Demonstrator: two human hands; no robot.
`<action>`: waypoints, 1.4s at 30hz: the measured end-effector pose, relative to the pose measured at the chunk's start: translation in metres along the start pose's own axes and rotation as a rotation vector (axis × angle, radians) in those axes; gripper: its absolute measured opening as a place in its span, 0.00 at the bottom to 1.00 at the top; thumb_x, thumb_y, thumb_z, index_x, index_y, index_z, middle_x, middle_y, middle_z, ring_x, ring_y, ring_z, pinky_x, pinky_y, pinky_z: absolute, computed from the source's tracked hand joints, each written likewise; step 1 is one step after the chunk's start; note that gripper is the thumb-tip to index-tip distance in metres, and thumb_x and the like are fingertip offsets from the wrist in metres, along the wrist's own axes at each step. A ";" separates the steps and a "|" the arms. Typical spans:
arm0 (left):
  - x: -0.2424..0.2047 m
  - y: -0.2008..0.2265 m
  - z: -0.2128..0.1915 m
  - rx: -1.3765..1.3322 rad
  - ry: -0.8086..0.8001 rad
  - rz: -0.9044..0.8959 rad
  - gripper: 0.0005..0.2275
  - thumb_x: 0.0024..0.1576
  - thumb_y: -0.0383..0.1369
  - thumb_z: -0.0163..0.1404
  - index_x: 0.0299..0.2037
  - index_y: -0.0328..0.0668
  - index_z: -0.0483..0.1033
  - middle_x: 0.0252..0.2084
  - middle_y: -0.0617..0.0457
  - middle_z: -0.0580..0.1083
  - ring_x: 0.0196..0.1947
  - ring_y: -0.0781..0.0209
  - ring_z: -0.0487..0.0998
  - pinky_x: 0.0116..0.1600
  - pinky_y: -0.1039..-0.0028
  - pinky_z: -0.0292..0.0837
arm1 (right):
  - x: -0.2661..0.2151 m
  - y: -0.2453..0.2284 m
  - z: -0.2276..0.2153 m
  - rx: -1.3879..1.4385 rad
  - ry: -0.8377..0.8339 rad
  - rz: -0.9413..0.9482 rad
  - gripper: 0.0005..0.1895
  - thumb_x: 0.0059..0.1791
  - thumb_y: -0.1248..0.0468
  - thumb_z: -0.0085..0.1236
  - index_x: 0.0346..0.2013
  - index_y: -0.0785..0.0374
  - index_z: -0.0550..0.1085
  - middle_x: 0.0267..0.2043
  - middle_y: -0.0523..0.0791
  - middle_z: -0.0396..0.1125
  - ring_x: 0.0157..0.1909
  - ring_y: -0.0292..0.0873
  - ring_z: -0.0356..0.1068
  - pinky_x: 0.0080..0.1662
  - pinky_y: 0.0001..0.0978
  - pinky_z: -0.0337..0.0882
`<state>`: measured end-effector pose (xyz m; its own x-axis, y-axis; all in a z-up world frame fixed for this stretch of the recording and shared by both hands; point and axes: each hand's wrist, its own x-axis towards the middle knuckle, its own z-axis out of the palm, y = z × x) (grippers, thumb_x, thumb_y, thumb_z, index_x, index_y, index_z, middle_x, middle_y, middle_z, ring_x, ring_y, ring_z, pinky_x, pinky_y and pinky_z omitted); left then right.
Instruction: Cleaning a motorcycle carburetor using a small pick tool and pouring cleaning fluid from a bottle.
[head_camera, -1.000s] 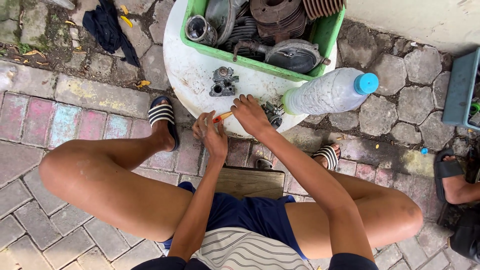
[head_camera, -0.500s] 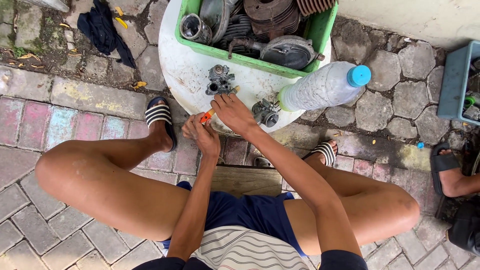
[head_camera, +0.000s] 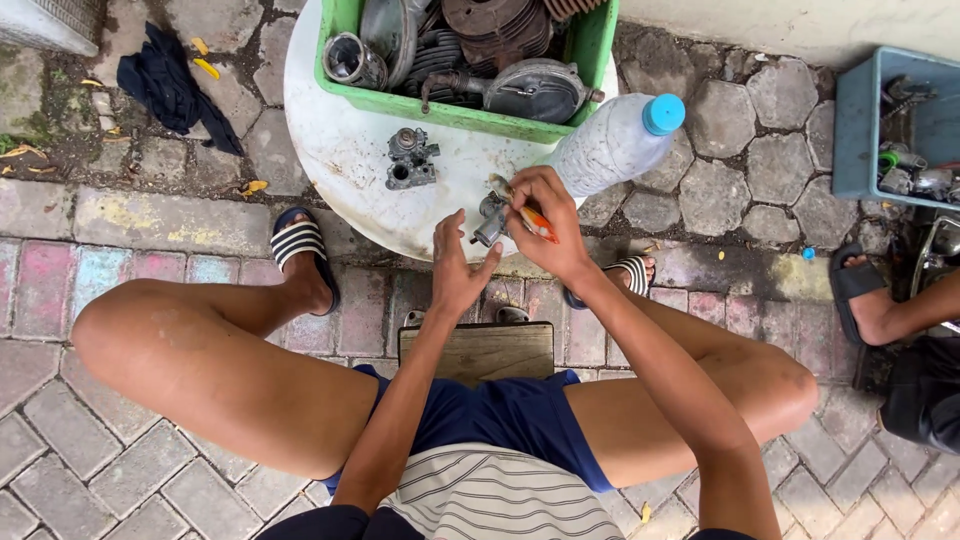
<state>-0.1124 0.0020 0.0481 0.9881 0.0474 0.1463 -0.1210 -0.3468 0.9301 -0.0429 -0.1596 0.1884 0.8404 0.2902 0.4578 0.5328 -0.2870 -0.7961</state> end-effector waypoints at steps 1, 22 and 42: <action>0.002 0.008 0.006 0.066 -0.042 0.014 0.37 0.65 0.48 0.59 0.75 0.27 0.58 0.65 0.31 0.62 0.56 0.36 0.71 0.60 0.38 0.70 | -0.006 -0.006 -0.009 -0.044 0.039 0.019 0.13 0.45 0.81 0.60 0.33 0.63 0.67 0.41 0.49 0.64 0.42 0.56 0.75 0.38 0.45 0.75; 0.047 -0.043 0.063 0.207 -0.098 -0.080 0.49 0.40 0.43 0.74 0.73 0.35 0.62 0.55 0.39 0.72 0.60 0.43 0.63 0.63 0.54 0.56 | -0.050 -0.004 -0.024 0.237 0.082 0.039 0.12 0.59 0.64 0.47 0.43 0.71 0.75 0.51 0.59 0.66 0.40 0.54 0.76 0.42 0.51 0.75; 0.108 -0.049 -0.016 0.551 -0.514 0.023 0.59 0.40 0.35 0.79 0.80 0.39 0.49 0.68 0.37 0.63 0.71 0.39 0.55 0.73 0.45 0.56 | -0.037 0.027 0.042 0.103 0.105 0.216 0.12 0.52 0.75 0.54 0.49 0.73 0.76 0.45 0.58 0.68 0.40 0.60 0.76 0.42 0.51 0.77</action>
<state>-0.0015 0.0393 0.0240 0.9220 -0.3619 -0.1376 -0.2109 -0.7674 0.6055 -0.0634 -0.1395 0.1330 0.9420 0.1345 0.3073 0.3317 -0.2356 -0.9135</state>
